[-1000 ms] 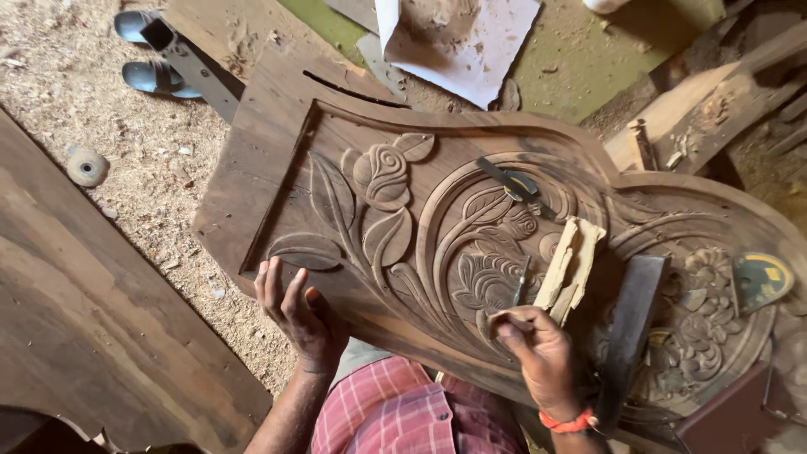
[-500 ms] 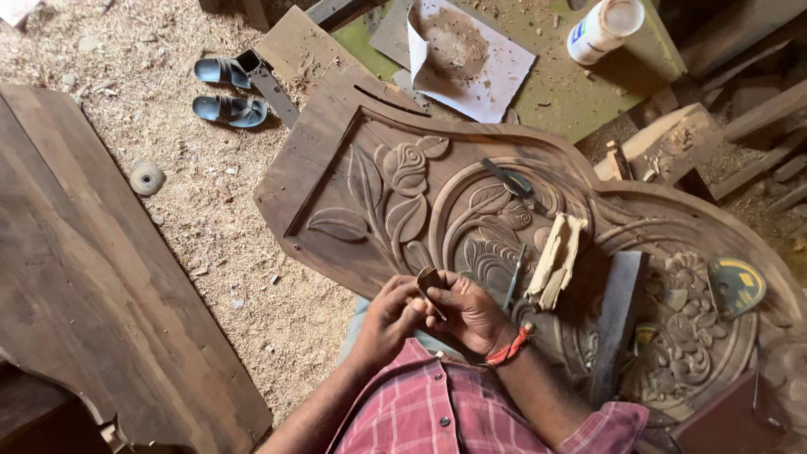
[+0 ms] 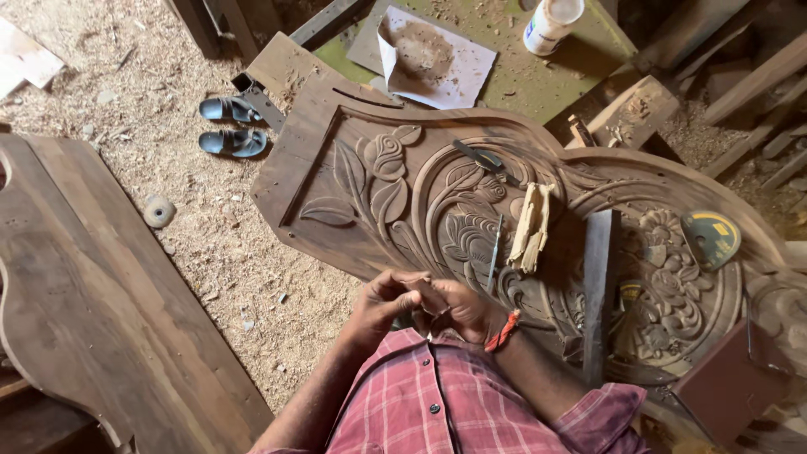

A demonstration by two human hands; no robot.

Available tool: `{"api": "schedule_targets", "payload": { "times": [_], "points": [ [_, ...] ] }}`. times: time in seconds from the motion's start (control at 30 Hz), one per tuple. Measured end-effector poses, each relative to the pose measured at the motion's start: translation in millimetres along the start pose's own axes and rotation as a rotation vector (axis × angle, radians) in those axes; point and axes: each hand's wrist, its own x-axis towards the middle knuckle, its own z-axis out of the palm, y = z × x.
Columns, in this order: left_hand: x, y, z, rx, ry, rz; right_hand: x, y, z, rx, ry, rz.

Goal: The person carves a floral design into a wooden panel using a chisel and mallet. They periodically sand the carved areas with a sanding block to smooth the surface.

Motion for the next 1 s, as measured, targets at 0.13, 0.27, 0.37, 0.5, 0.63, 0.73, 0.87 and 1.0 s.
{"api": "schedule_targets", "payload": {
  "times": [0.13,0.27,0.37,0.5,0.63,0.73,0.87,1.0],
  "points": [
    [6,-11,-11,-0.007,0.199,0.218,-5,-14,-18,-0.265,0.335,-0.083],
    [24,1,-18,0.359,0.54,0.192,-20,-15,-30,-0.917,0.683,-0.506],
    [42,14,-12,0.716,0.712,0.126,-28,-7,-33,-1.334,0.848,-0.708],
    [56,19,7,1.128,0.748,0.15,-27,3,-35,-1.629,0.936,-0.89],
    [52,22,16,1.258,0.749,0.002,-21,6,-38,-1.641,0.864,-0.998],
    [59,29,10,1.354,0.793,-0.073,-20,7,-39,-1.617,0.859,-1.016],
    [77,28,-1,1.374,0.839,0.21,-25,4,-40,-1.644,0.87,-0.97],
    [67,10,-9,1.31,0.842,0.249,-23,0,-40,-1.619,0.832,-1.009]
  ]
}}
